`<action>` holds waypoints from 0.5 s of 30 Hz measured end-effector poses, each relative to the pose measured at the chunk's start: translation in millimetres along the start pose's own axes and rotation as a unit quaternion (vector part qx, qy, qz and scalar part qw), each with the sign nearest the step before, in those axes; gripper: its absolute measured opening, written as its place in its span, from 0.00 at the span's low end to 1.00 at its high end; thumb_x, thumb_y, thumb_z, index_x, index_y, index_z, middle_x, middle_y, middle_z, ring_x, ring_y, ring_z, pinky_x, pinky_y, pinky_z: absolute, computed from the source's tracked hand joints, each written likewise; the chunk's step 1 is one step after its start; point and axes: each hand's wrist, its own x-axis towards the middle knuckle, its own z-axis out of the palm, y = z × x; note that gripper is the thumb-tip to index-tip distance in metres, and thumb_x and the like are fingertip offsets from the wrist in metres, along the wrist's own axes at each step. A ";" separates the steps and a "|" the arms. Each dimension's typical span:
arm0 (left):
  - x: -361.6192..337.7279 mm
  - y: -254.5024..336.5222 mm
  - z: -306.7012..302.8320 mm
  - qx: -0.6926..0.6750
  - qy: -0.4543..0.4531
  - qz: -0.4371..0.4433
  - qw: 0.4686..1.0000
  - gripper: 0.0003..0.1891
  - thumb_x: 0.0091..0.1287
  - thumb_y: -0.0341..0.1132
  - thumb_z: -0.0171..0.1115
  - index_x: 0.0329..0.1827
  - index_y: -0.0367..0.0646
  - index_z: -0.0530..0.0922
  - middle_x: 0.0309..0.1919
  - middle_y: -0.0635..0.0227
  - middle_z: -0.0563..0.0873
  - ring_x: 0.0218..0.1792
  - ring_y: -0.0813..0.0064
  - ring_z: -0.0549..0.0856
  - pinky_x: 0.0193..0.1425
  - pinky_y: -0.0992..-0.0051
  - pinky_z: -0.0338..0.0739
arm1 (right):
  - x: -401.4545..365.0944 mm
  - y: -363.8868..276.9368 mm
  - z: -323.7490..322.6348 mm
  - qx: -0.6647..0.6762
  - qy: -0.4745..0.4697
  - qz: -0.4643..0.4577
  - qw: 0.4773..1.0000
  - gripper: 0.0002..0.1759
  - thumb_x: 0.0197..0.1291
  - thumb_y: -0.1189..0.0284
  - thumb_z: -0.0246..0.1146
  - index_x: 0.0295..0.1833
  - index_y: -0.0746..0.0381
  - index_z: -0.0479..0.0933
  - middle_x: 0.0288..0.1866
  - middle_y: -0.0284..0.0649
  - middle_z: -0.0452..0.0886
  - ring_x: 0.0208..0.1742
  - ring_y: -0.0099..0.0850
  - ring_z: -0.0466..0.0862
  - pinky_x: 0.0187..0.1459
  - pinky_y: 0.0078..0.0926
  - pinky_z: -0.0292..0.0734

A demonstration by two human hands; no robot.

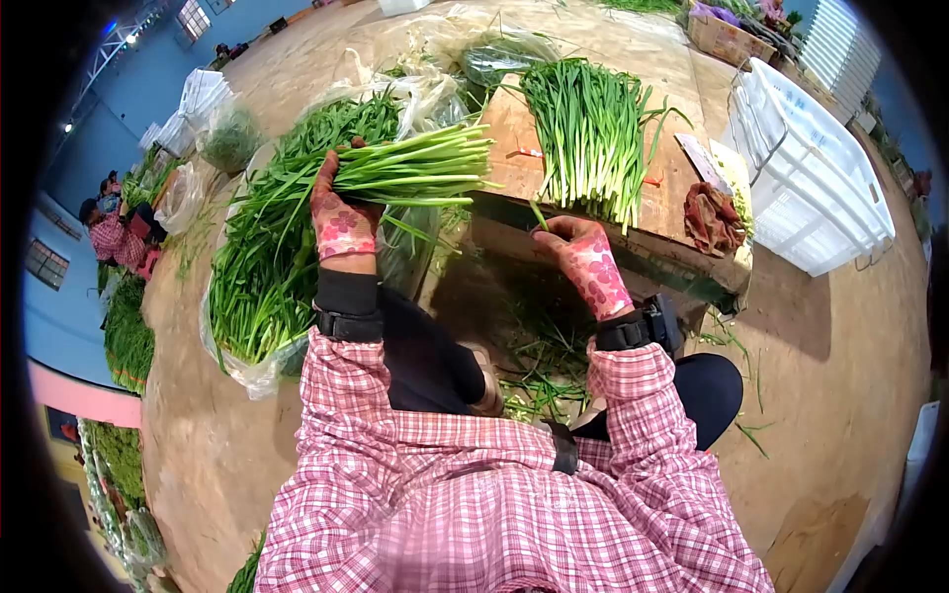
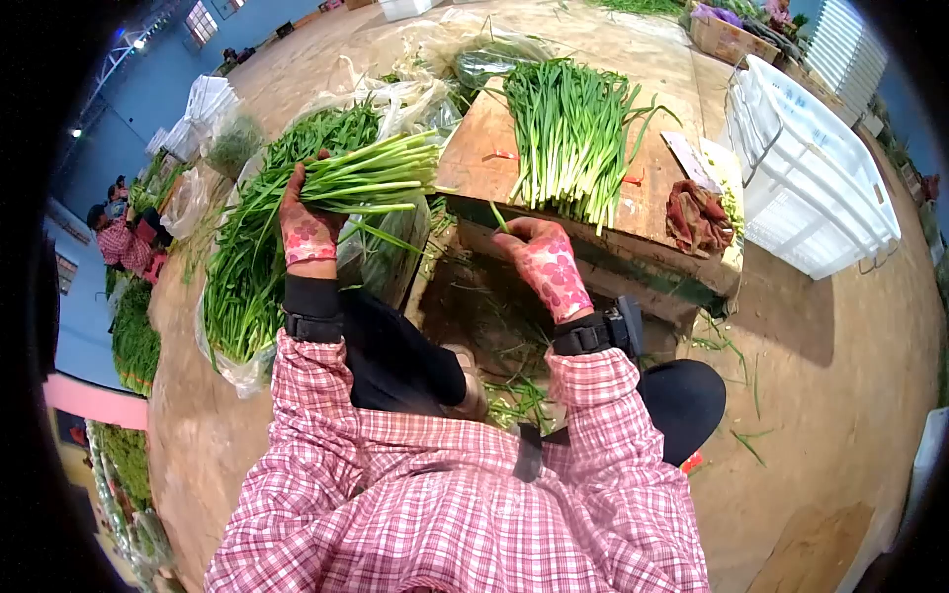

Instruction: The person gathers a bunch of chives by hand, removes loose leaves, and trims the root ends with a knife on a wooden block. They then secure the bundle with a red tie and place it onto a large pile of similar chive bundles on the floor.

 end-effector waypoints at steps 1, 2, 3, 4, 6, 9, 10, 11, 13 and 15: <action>-3.3 -1.8 2.8 -0.005 -0.016 -0.013 1.000 0.10 0.70 0.39 0.60 0.47 0.44 0.79 0.49 0.59 0.86 0.55 0.48 0.82 0.62 0.45 0.74 | 0.4 4.9 -1.6 -0.073 0.036 -0.033 0.996 0.23 0.63 0.64 0.67 0.58 0.69 0.78 0.43 0.40 0.85 0.44 0.24 0.84 0.46 0.19 0.76; -7.5 -5.4 6.7 -0.012 -0.033 -0.027 0.999 0.09 0.69 0.38 0.61 0.46 0.44 0.79 0.49 0.59 0.87 0.53 0.50 0.83 0.61 0.46 0.75 | 7.9 5.9 1.1 0.052 0.030 -0.039 0.997 0.26 0.64 0.65 0.67 0.62 0.68 0.75 0.49 0.42 0.84 0.48 0.27 0.84 0.49 0.20 0.76; -10.7 -8.6 8.5 -0.019 -0.049 -0.041 0.998 0.09 0.69 0.38 0.62 0.45 0.44 0.78 0.48 0.59 0.87 0.51 0.51 0.84 0.60 0.48 0.77 | 11.6 -0.9 10.1 0.176 0.024 -0.044 0.983 0.30 0.64 0.65 0.67 0.67 0.68 0.71 0.54 0.44 0.83 0.52 0.30 0.84 0.53 0.21 0.77; -2.7 -11.8 1.7 -0.033 -0.040 -0.054 0.997 0.09 0.69 0.39 0.62 0.44 0.44 0.79 0.48 0.59 0.87 0.52 0.50 0.83 0.60 0.47 0.76 | -4.2 -43.7 11.9 0.320 -0.027 0.024 0.947 0.33 0.65 0.66 0.66 0.71 0.67 0.66 0.55 0.42 0.82 0.47 0.29 0.84 0.49 0.21 0.78; -5.1 -21.3 5.4 -0.035 -0.053 -0.063 0.996 0.09 0.69 0.38 0.61 0.44 0.44 0.79 0.48 0.58 0.87 0.52 0.48 0.83 0.60 0.46 0.75 | 5.1 -44.2 18.3 0.361 -0.055 0.031 0.930 0.20 0.64 0.69 0.67 0.58 0.67 0.77 0.39 0.35 0.82 0.33 0.21 0.81 0.35 0.16 0.76; -8.7 -17.6 7.4 -0.040 -0.038 -0.057 0.997 0.07 0.69 0.37 0.61 0.44 0.44 0.78 0.46 0.59 0.87 0.50 0.51 0.84 0.58 0.46 0.77 | -5.0 -40.5 6.3 0.331 0.062 0.073 0.939 0.10 0.63 0.72 0.66 0.46 0.67 0.82 0.28 0.29 0.79 0.24 0.17 0.75 0.28 0.14 0.71; -4.5 -13.8 5.1 -0.034 -0.024 -0.041 0.998 0.07 0.69 0.37 0.62 0.44 0.45 0.78 0.46 0.59 0.87 0.49 0.52 0.84 0.57 0.47 0.78 | 1.1 -15.1 -1.5 0.312 0.115 0.078 0.940 0.10 0.63 0.72 0.66 0.47 0.66 0.82 0.28 0.28 0.79 0.24 0.17 0.75 0.27 0.15 0.71; -3.9 -10.9 1.7 -0.029 -0.007 -0.026 0.999 0.07 0.69 0.37 0.62 0.44 0.45 0.78 0.45 0.59 0.87 0.48 0.53 0.84 0.57 0.48 0.78 | 6.5 18.0 -11.3 0.188 0.123 0.059 0.973 0.14 0.62 0.70 0.68 0.51 0.67 0.81 0.33 0.31 0.81 0.30 0.21 0.79 0.34 0.19 0.77; -9.7 -16.7 16.7 -0.028 -0.011 -0.003 1.000 0.08 0.69 0.35 0.62 0.45 0.43 0.77 0.44 0.58 0.86 0.44 0.56 0.85 0.54 0.52 0.80 | -0.8 2.0 10.6 0.096 0.091 -0.006 0.991 0.20 0.61 0.68 0.70 0.56 0.67 0.80 0.41 0.37 0.83 0.39 0.27 0.82 0.45 0.23 0.78; -20.8 -35.6 22.5 -0.020 -0.007 0.001 1.000 0.08 0.68 0.35 0.63 0.46 0.42 0.77 0.43 0.59 0.86 0.43 0.57 0.85 0.54 0.54 0.81 | -18.1 -29.6 40.0 0.201 -0.009 0.022 0.979 0.27 0.60 0.63 0.71 0.58 0.70 0.78 0.47 0.39 0.84 0.44 0.28 0.82 0.52 0.23 0.75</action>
